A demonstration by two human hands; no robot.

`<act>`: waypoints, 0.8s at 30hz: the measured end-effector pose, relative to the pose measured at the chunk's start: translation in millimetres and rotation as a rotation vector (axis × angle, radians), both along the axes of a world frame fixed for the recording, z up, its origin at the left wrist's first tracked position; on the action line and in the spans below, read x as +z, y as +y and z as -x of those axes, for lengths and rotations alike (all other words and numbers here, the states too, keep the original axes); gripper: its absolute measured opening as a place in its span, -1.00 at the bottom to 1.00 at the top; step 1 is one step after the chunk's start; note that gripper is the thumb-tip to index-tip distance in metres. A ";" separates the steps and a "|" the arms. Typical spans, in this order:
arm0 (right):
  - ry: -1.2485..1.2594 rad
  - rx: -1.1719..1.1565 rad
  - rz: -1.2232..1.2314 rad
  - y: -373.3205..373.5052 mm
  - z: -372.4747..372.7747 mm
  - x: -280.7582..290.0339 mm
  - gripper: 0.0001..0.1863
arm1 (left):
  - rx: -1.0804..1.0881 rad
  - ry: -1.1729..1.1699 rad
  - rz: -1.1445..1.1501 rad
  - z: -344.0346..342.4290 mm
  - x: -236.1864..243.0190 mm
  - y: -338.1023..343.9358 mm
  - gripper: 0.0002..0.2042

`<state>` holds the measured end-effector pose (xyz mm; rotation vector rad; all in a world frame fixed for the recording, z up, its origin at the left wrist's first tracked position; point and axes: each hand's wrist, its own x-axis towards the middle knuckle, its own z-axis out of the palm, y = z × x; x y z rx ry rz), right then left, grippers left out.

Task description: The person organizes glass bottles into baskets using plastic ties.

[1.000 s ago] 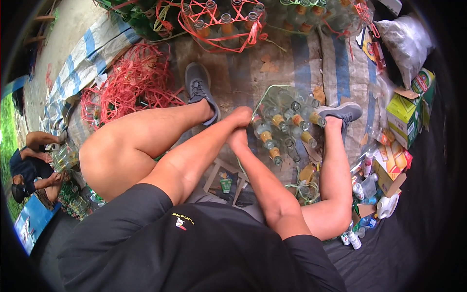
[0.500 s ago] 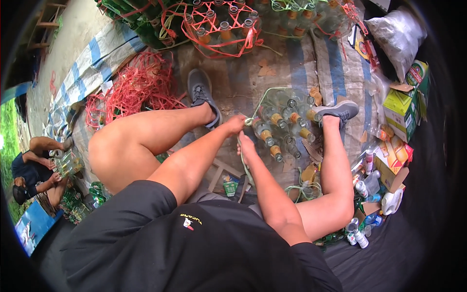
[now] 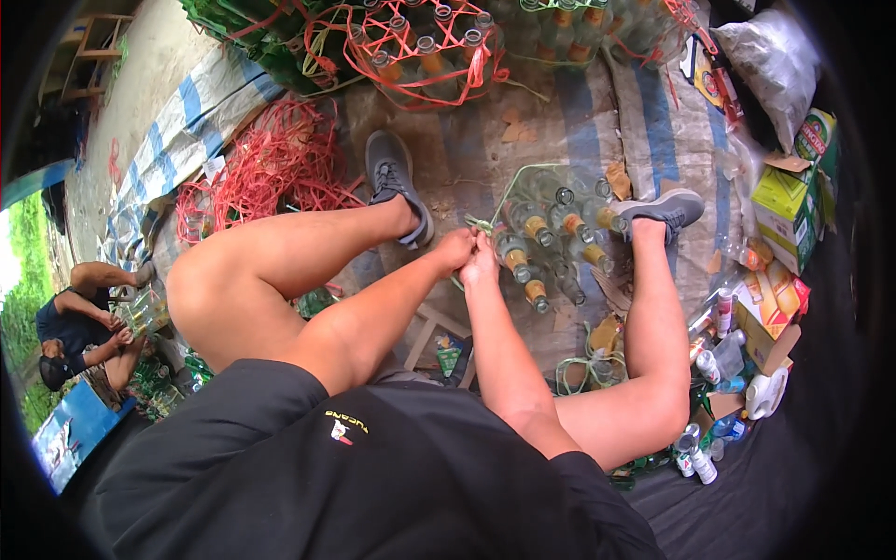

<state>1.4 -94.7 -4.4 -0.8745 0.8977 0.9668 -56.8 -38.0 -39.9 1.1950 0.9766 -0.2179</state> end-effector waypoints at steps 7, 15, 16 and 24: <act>0.080 -0.219 0.004 4.5 0.4 -10.6 -0.79 | 0.188 -0.100 0.291 -11.2 23.9 2.2 -0.74; 0.052 -0.171 -0.065 -8.1 -0.8 -17.2 -0.81 | -0.054 0.084 0.046 -10.0 38.6 1.1 -0.71; 0.063 -0.168 -0.047 -9.5 -1.0 -16.4 -0.81 | -0.151 0.187 -0.067 -11.8 44.7 -0.4 -0.71; -0.224 0.341 0.128 -20.2 3.7 15.2 -0.87 | -0.152 0.219 -0.111 0.9 77.5 -18.5 -0.67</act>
